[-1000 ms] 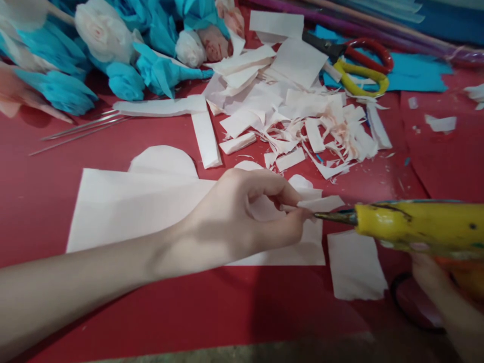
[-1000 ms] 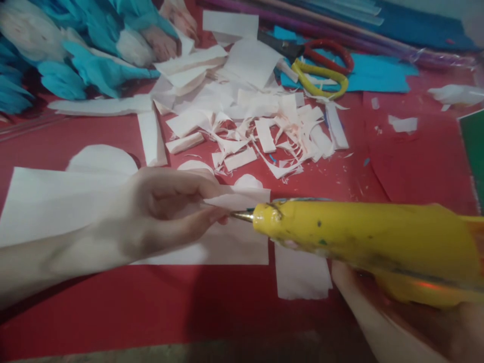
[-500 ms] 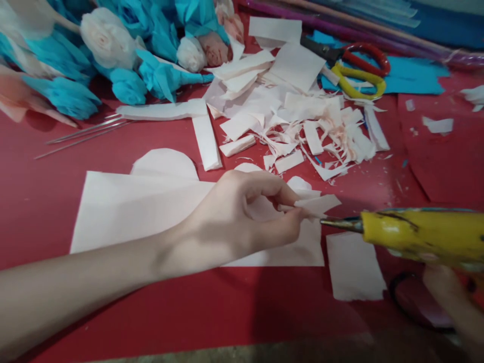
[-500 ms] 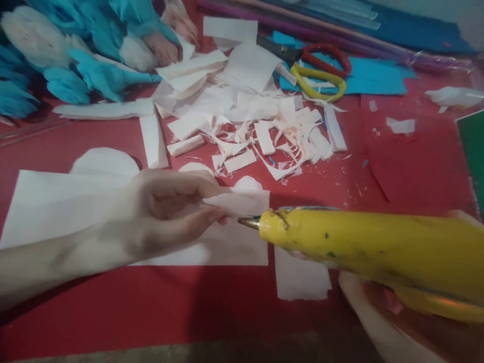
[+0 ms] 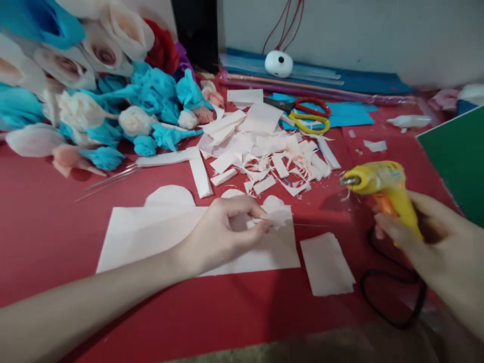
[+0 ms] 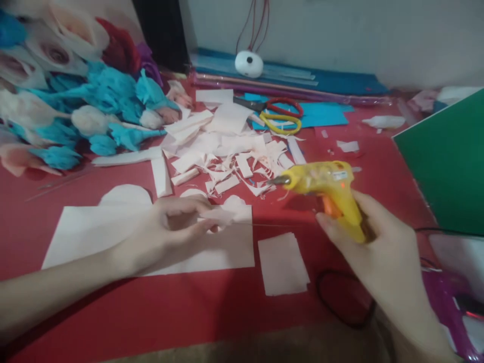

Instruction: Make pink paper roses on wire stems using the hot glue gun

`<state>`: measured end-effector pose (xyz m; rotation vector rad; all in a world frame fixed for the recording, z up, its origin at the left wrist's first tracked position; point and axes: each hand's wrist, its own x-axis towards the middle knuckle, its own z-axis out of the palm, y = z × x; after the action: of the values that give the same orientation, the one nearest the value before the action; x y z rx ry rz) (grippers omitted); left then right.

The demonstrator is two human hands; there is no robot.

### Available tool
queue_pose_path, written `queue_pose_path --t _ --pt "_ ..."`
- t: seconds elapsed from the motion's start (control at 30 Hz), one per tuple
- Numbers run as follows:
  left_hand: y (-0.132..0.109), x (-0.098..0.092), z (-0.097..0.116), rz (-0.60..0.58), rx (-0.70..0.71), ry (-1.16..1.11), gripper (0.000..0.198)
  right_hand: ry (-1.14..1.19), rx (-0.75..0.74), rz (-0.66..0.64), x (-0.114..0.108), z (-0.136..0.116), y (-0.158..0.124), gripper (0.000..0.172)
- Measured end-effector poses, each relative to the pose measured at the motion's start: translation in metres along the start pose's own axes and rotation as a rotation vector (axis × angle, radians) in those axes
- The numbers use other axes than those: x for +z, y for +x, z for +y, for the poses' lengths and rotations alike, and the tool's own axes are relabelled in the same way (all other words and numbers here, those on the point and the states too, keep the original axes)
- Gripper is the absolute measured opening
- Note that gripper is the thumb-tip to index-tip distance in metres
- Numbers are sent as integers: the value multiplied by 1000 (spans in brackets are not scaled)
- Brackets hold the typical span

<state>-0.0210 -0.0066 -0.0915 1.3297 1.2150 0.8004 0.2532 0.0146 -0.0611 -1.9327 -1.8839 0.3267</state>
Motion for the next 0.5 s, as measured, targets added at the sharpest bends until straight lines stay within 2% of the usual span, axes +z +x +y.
queue_pose_path --t 0.07,0.2,0.3,0.43,0.5 --pt "-1 0 2 19 -13 37 15 -184 -33 1 0 15 18 67" --pt "-2 0 3 6 -7 42 16 -323 -6 57 12 47 52 57" --pt "-3 0 3 2 15 4 17 -391 -26 85 25 63 66 57" --pt "-5 -1 3 13 22 -53 16 -467 -108 93 23 68 69 62" --pt "-5 -2 3 25 14 -69 16 -527 -133 184 12 56 61 73"
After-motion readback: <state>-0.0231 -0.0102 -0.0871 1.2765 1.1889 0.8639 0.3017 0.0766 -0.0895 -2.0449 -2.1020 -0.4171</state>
